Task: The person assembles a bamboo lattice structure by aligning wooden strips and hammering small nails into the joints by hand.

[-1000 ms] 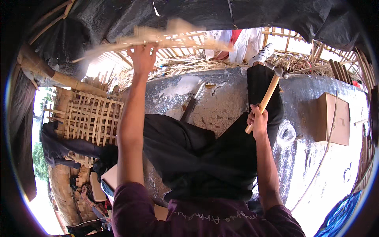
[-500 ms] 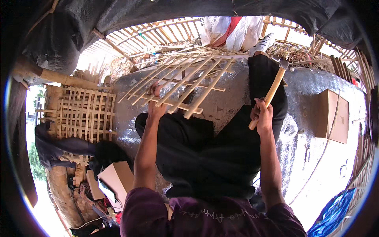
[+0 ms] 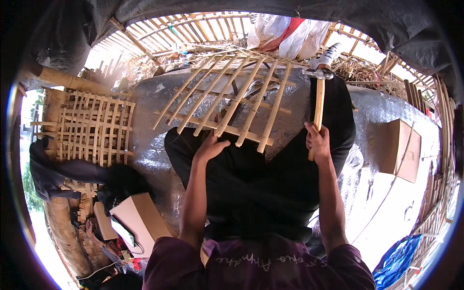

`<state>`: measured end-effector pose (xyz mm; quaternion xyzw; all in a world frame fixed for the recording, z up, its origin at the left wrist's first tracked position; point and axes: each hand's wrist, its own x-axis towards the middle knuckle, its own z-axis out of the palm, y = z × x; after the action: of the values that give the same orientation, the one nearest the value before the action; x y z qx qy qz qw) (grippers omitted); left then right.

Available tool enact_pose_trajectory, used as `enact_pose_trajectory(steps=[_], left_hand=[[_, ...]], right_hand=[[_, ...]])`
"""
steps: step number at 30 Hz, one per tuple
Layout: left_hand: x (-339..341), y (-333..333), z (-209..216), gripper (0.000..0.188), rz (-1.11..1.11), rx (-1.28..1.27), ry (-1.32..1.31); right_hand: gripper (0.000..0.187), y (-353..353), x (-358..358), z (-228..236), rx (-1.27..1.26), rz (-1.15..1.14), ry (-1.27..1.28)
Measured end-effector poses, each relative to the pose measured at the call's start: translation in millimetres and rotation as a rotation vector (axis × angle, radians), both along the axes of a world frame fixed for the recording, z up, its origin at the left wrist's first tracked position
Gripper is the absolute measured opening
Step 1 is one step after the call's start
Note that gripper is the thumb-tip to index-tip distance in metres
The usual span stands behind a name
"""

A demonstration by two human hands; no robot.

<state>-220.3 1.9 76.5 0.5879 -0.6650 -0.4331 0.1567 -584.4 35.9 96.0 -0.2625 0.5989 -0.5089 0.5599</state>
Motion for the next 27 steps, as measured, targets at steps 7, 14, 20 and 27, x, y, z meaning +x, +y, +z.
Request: enact_pose_trajectory(steps=[7,14,20,27], left_hand=[[-3,-3,0,0.063,0.394,0.415,0.988],[-64,-3,-12,0.048,0.889,0.323,1.305],[-72,-4,-29,0.041,0.927,0.287,1.382],[-67,1,-31,0.033,0.883,0.339,1.441]], right_hand=[[0.028,-3,4,1,0.032,-0.013,0.049],[0.025,-1,1,0,0.075,0.033,0.049],[0.032,-8,20,2,0.090,0.015,0.241],[0.024,-74,40,-8,-0.292,0.123,0.850]])
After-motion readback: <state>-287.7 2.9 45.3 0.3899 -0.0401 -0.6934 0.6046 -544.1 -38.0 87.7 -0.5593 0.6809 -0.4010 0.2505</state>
